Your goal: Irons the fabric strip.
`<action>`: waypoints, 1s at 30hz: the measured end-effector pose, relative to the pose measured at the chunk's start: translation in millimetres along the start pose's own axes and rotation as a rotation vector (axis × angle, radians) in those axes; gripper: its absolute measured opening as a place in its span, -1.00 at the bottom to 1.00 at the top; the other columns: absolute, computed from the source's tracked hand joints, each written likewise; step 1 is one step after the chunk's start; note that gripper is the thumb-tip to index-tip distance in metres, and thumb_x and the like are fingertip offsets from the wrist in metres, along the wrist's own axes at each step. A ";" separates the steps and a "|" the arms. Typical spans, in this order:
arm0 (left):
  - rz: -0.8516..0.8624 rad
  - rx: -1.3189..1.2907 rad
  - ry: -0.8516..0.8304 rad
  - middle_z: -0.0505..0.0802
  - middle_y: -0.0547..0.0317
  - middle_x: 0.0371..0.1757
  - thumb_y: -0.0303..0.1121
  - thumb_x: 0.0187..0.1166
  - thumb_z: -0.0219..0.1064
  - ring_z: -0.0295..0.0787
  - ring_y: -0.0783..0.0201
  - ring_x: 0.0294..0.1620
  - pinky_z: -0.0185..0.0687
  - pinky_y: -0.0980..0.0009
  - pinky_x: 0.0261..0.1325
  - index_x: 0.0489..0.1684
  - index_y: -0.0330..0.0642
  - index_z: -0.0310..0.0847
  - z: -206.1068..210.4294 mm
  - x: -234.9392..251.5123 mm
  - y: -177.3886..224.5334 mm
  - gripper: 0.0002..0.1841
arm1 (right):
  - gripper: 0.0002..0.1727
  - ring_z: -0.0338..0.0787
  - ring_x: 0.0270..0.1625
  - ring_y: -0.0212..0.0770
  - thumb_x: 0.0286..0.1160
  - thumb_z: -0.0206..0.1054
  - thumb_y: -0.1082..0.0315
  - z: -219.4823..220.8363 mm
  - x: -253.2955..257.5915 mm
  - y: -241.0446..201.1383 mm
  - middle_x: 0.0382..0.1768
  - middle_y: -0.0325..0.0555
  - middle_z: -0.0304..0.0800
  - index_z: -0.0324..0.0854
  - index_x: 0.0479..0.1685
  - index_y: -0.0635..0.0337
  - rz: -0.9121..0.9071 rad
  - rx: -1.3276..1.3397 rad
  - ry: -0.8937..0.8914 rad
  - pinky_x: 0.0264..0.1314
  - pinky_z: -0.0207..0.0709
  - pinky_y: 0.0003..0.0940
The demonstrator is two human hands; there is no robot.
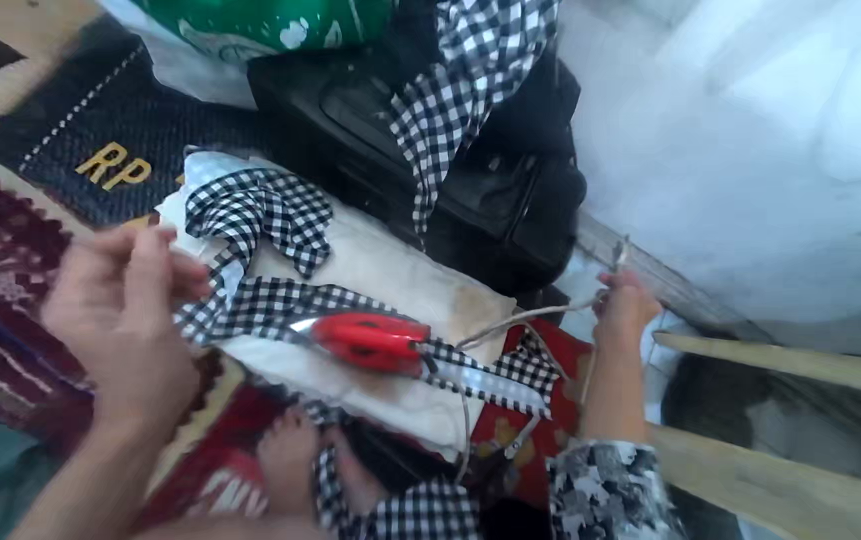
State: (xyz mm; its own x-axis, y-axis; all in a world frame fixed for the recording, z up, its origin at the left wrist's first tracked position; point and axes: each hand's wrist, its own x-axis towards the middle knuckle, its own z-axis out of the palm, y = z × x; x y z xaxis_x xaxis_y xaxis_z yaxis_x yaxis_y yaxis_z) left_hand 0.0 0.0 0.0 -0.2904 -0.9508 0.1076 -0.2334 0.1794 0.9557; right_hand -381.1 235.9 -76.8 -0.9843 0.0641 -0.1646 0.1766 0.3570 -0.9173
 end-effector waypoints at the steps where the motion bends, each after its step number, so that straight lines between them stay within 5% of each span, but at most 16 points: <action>1: 0.037 -0.021 0.002 0.72 0.43 -0.24 -0.44 0.80 0.03 0.67 0.65 -0.29 0.64 0.66 -0.07 0.26 -0.29 0.43 -13.5 -9.5 -42.4 -0.78 | -0.65 0.51 -0.55 -0.46 0.79 0.12 0.26 -5.9 -3.8 11.1 -0.21 -0.21 0.75 0.51 0.38 0.23 0.066 0.021 -0.003 -0.50 0.43 -0.49; 4: -0.014 0.093 -0.035 0.68 0.39 -0.39 -0.29 0.80 0.11 0.61 0.66 -0.44 0.65 0.62 -0.27 0.02 -0.43 0.51 -34.7 -55.8 -121.0 -0.71 | -0.78 0.48 -0.62 -0.45 0.68 0.19 0.39 -17.5 -3.1 47.3 -0.33 -0.19 0.69 0.57 0.15 0.27 0.222 0.079 0.004 -0.58 0.40 -0.54; 7: -0.049 0.269 -0.243 0.70 0.10 -0.46 -0.20 0.80 0.10 0.58 0.47 -0.51 0.62 0.46 -0.36 -0.10 -0.49 0.63 -42.3 -94.7 -161.8 -0.59 | -0.94 0.49 -0.61 -0.42 0.65 0.19 0.40 -28.3 4.9 77.7 -0.46 -0.23 0.60 0.53 -0.11 0.19 0.317 0.162 -0.010 -0.52 0.47 -0.51; 10: 0.048 0.403 -0.478 0.84 -0.02 -0.40 -0.17 0.75 0.11 0.77 0.25 -0.43 0.73 0.23 -0.27 -0.16 -0.39 0.76 -34.8 -111.7 -166.5 -0.58 | -0.70 0.66 -0.47 -0.39 0.79 0.14 0.20 -42.7 1.4 82.8 -0.31 -0.16 0.67 0.45 0.24 0.23 0.412 0.202 -0.025 -0.37 0.61 -0.50; 12: 0.094 0.446 -0.597 0.88 -0.17 -0.26 -0.20 0.74 0.13 0.88 0.00 -0.24 0.76 -0.01 -0.07 -0.12 -0.42 0.78 -26.0 -116.5 -170.4 -0.59 | -0.48 0.74 -0.17 -0.29 0.79 0.15 0.09 -53.8 -5.2 81.4 0.04 0.00 0.71 0.33 0.54 0.25 0.429 0.100 -0.020 -0.13 0.63 -0.40; 15: 0.237 0.507 -0.654 0.88 -0.24 -0.20 -0.20 0.73 0.15 0.89 -0.18 -0.10 0.75 -0.14 0.03 -0.20 -0.43 0.78 -12.2 -120.1 -184.2 -0.59 | -0.44 0.70 0.11 -0.15 0.79 0.13 0.17 -66.9 -31.5 67.7 0.29 0.16 0.62 0.32 0.62 0.37 0.174 -0.095 0.051 0.13 0.59 -0.23; 18: 0.265 0.559 -0.639 0.88 -0.23 -0.21 -0.18 0.74 0.14 0.89 -0.21 -0.10 0.74 -0.18 -0.01 -0.21 -0.41 0.77 -4.7 -120.6 -190.4 -0.58 | -0.50 0.70 0.32 -0.12 0.75 0.16 0.37 -58.2 -93.7 23.8 0.36 0.35 0.63 0.39 0.51 0.58 -0.314 -0.192 0.113 0.38 0.55 -0.34; 23: 0.235 0.567 -0.655 0.88 -0.26 -0.19 -0.23 0.71 0.15 0.89 -0.24 -0.09 0.73 -0.20 -0.02 -0.19 -0.45 0.77 -3.4 -116.9 -184.8 -0.60 | -0.63 0.75 0.35 0.09 0.70 0.21 0.36 20.5 -209.1 -9.7 0.28 0.32 0.73 0.65 0.25 0.50 -0.918 -0.342 -0.338 0.42 0.60 -0.04; 26: 0.252 0.562 -0.660 0.88 -0.25 -0.20 -0.23 0.71 0.15 0.89 -0.22 -0.12 0.74 -0.19 -0.06 -0.21 -0.44 0.76 -5.8 -115.2 -188.6 -0.61 | -0.70 0.77 0.32 0.14 0.62 0.33 0.27 86.6 -249.8 -11.7 0.25 0.14 0.80 0.79 0.14 0.26 -1.065 -0.471 -0.618 0.37 0.58 0.14; 30: 0.292 0.555 -0.654 0.85 -0.14 -0.30 -0.20 0.69 0.14 0.88 -0.13 -0.21 0.75 -0.13 -0.16 -0.28 -0.36 0.74 -6.8 -115.6 -203.3 -0.62 | -0.53 0.67 0.44 0.20 0.62 0.40 0.26 134.2 -267.8 -14.8 0.37 0.19 0.72 0.62 0.46 0.24 -0.870 -0.808 -0.961 0.56 0.38 0.22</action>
State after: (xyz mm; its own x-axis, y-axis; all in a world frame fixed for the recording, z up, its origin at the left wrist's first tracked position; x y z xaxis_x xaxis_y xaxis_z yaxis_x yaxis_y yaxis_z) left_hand 87.4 71.7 -204.8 -0.8379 -0.5456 -0.0142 -0.4326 0.6481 0.6268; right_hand -120.2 88.5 -67.7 -0.3499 -0.9241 -0.1537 -0.7992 0.3800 -0.4657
